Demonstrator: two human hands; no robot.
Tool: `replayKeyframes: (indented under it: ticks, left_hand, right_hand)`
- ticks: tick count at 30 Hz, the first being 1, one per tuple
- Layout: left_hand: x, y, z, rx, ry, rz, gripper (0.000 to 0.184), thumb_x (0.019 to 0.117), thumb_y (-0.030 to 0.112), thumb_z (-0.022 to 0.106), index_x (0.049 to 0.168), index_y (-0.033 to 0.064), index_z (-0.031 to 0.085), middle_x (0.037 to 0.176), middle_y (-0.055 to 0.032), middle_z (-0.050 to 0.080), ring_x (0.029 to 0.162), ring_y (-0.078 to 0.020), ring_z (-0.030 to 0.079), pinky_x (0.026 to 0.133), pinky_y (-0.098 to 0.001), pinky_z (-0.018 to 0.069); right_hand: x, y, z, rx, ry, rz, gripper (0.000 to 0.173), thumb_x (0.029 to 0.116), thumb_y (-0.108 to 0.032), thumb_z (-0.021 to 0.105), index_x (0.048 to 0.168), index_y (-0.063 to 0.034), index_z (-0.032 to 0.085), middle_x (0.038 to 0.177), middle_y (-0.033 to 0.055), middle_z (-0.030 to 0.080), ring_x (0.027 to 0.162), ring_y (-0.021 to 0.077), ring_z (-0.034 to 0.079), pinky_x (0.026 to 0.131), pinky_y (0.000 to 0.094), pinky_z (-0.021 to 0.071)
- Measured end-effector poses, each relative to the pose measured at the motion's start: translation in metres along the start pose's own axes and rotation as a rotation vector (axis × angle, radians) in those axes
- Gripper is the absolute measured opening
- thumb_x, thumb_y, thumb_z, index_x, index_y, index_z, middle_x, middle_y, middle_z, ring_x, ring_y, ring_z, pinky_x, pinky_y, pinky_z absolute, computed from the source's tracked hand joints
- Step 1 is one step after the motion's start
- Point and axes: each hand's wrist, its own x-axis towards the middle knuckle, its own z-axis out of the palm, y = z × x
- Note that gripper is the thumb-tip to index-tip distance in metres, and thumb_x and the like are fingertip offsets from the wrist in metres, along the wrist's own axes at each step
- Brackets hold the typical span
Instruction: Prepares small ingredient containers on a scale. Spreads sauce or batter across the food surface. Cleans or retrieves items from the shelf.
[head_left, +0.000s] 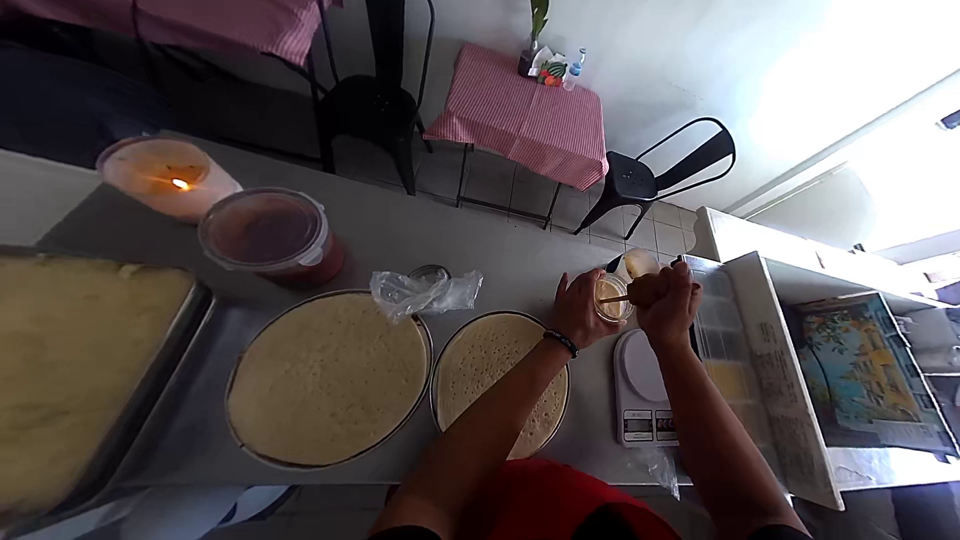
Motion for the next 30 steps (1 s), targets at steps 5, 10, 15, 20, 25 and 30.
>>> replayKeyframes:
  ticks: [5,10,15,20,25,30]
  left_hand:
    - [0.001,-0.001,0.000,0.016,-0.012,0.008,0.105,0.0700,0.050,0.089,0.153,0.0061,0.042,0.148,-0.0117,0.055,0.143,-0.0237,0.047,0.127,-0.0546,0.0126]
    - [0.001,-0.001,0.000,0.023,-0.019,0.011,0.104,0.0696,0.049,0.089,0.153,0.0071,0.042,0.147,-0.0113,0.056,0.142,-0.0236,0.048,0.127,-0.0551,0.0134]
    - [0.002,-0.001,-0.001,0.023,-0.038,0.002,0.103,0.0707,0.049,0.088,0.154,0.0088,0.042,0.149,-0.0097,0.055,0.143,-0.0223,0.047,0.127,-0.0546,0.0126]
    - [0.005,0.000,-0.006,0.016,-0.049,-0.003,0.104,0.0709,0.049,0.088,0.154,0.0081,0.041,0.150,-0.0105,0.053,0.144,-0.0225,0.045,0.127,-0.0542,0.0110]
    - [0.006,0.000,-0.008,0.013,-0.059,0.004,0.104,0.0720,0.050,0.087,0.155,0.0096,0.039,0.151,-0.0096,0.053,0.144,-0.0221,0.045,0.127,-0.0544,0.0114]
    - [0.005,-0.002,-0.003,-0.003,-0.049,0.011,0.104,0.0709,0.048,0.088,0.154,0.0092,0.040,0.150,-0.0098,0.053,0.144,-0.0224,0.045,0.128,-0.0543,0.0108]
  right_hand:
    - [0.002,0.002,0.003,-0.011,-0.011,0.028,0.056,0.1050,-0.049,0.048,0.055,-0.0245,0.043,0.046,-0.0113,0.038,0.042,0.0032,0.041,0.046,0.0229,0.0394]
    - [0.001,0.009,0.005,0.004,-0.022,0.034,0.056,0.1055,-0.047,0.047,0.055,-0.0247,0.042,0.045,-0.0114,0.037,0.041,0.0029,0.040,0.045,0.0227,0.0386]
    - [0.000,0.011,0.009,0.027,-0.017,0.027,0.055,0.1065,-0.042,0.046,0.055,-0.0239,0.043,0.045,-0.0115,0.037,0.040,0.0023,0.040,0.045,0.0218,0.0384]
    - [0.004,0.008,0.014,-0.005,-0.032,-0.009,0.055,0.1071,-0.040,0.044,0.055,-0.0243,0.042,0.045,-0.0120,0.037,0.041,0.0020,0.039,0.044,0.0215,0.0380]
    - [0.007,0.004,0.016,0.006,-0.011,-0.015,0.054,0.1072,-0.036,0.042,0.055,-0.0242,0.042,0.045,-0.0116,0.037,0.040,0.0023,0.039,0.044,0.0218,0.0373]
    - [0.002,0.012,0.011,0.032,0.029,0.001,0.053,0.1075,-0.031,0.038,0.055,-0.0234,0.040,0.045,-0.0109,0.035,0.039,0.0029,0.037,0.043,0.0221,0.0363]
